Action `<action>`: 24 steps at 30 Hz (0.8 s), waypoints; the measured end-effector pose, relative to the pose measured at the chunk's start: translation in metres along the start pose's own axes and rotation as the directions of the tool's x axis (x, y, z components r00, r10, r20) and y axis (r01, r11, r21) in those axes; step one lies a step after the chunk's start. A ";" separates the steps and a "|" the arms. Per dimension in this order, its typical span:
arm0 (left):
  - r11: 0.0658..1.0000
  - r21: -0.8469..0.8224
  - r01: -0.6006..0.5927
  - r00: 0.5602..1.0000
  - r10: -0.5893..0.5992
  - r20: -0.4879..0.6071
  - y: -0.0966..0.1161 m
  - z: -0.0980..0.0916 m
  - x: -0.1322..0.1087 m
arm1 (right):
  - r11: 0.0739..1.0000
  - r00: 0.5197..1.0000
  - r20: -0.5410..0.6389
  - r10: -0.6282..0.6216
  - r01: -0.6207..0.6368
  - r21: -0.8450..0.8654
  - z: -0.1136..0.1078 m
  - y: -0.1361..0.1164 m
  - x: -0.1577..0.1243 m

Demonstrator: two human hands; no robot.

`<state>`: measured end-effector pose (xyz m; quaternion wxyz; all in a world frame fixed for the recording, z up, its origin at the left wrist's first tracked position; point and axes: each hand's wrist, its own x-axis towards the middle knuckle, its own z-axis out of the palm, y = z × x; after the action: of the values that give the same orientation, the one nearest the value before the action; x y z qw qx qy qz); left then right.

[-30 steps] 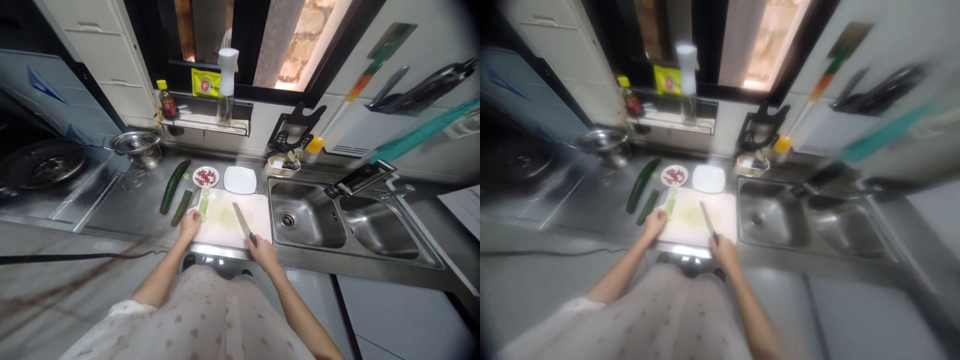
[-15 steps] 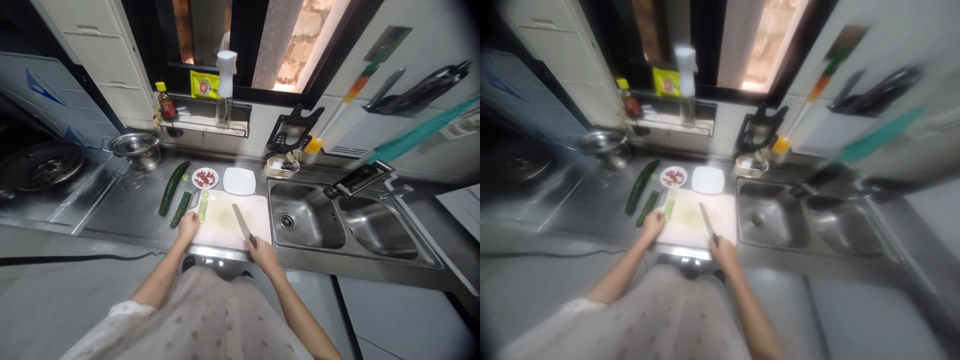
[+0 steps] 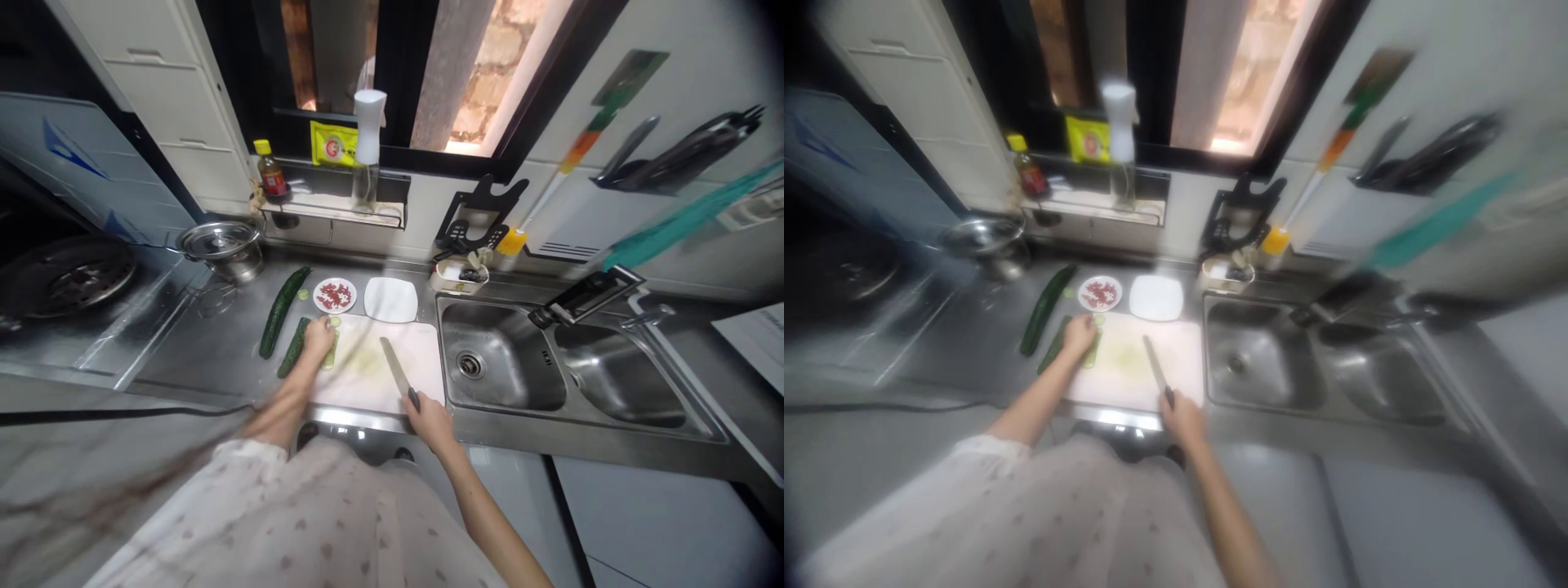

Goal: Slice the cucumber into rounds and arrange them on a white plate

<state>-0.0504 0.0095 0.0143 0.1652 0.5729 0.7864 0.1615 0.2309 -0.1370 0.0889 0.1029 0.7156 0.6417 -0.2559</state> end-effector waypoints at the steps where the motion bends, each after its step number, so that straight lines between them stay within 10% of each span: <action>1: 1.000 0.027 -0.007 1.000 0.006 0.019 0.002 0.001 0.004 | 1.000 1.000 0.004 0.002 -0.002 0.002 0.000 0.000 0.000; 18: 0.998 -0.042 0.044 0.997 -0.041 0.060 0.016 0.000 0.014 | 1.000 1.000 0.022 0.022 -0.023 0.011 -0.005 -0.001 -0.001; 24: 0.972 -0.211 -0.102 0.961 0.151 0.233 0.025 0.007 0.005 | 1.000 1.000 0.009 0.009 -0.009 0.023 -0.003 0.001 0.000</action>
<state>-0.0282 0.0220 0.0188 0.3071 0.6187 0.7013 0.1762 0.2324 -0.1359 0.0913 0.0987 0.7184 0.6350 -0.2662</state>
